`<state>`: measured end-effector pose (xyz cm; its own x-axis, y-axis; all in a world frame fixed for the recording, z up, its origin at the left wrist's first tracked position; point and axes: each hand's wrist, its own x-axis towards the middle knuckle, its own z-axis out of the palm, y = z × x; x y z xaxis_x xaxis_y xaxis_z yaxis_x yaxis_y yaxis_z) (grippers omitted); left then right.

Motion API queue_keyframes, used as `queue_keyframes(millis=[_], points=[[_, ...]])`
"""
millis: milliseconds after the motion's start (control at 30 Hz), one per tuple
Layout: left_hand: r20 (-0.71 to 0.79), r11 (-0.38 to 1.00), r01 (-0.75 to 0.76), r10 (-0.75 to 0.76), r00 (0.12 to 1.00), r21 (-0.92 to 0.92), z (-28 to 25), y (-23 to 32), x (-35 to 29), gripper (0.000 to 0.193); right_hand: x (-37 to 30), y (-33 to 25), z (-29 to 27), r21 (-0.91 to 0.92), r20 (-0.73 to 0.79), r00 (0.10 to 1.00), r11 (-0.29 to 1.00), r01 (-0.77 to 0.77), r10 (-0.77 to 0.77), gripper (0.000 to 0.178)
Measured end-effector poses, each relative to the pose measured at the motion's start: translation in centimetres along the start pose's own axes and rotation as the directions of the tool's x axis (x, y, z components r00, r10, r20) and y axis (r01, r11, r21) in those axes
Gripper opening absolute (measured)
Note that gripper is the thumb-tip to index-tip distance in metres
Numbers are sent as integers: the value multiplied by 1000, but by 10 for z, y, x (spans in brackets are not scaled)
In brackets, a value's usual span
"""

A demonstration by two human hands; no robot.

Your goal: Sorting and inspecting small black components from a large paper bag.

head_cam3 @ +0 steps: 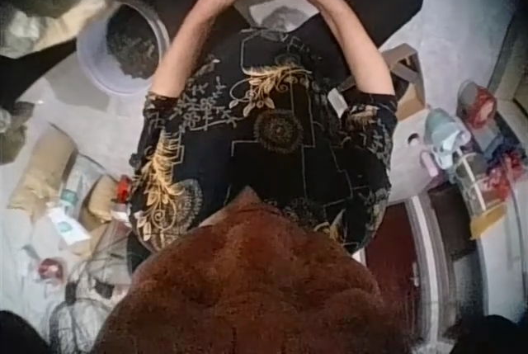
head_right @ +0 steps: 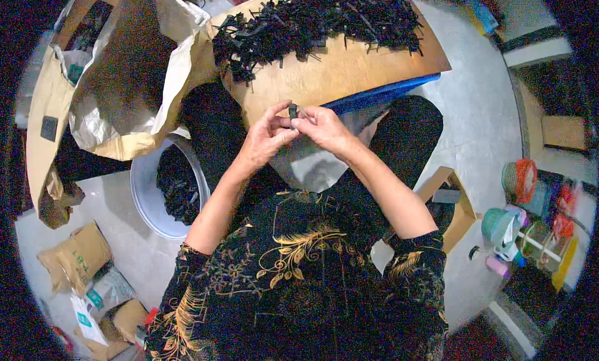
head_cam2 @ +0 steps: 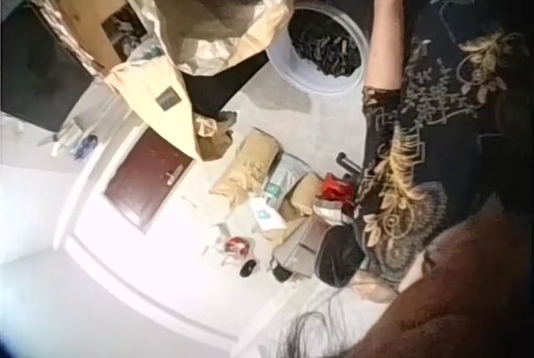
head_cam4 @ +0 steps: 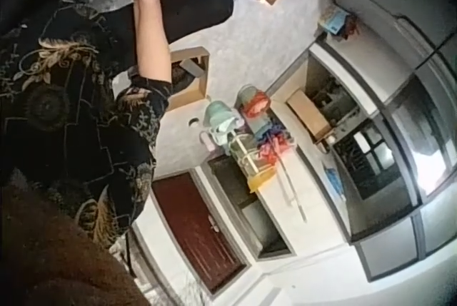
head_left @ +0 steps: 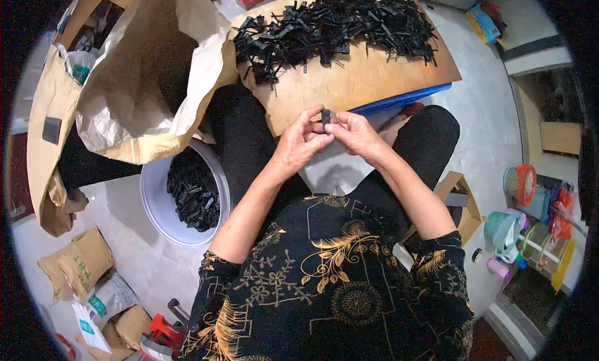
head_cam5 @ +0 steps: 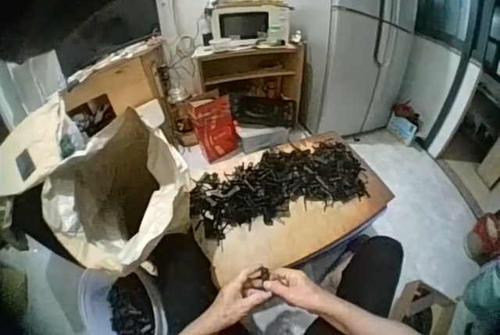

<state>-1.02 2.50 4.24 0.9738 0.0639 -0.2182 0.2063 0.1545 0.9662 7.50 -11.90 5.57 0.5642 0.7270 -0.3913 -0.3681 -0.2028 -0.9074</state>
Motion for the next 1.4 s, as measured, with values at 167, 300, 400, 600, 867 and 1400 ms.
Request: queue_keyframes(millis=[167,300,400,600,867,1400], points=[[0,988,112,-113,994,-108,1,-10,3,47,-2,17,-12,-130,40,984,978,-165,172,14],[13,976,146,-146,989,-160,-5,-14,4,42,-3,20,-7,-83,115,992,995,58,-49,18],[-44,946,165,-184,982,-278,-7,-17,3,41,-1,22,-3,-19,91,995,999,38,-36,23],[-137,940,134,-184,973,-314,-4,-28,6,36,8,31,2,22,16,999,999,-47,47,31],[-211,987,52,-84,974,-154,2,-34,11,29,21,42,6,-1,6,999,999,-42,42,35],[-251,901,23,96,963,434,1,-39,15,35,38,61,-5,-280,-45,985,948,150,-169,29]])
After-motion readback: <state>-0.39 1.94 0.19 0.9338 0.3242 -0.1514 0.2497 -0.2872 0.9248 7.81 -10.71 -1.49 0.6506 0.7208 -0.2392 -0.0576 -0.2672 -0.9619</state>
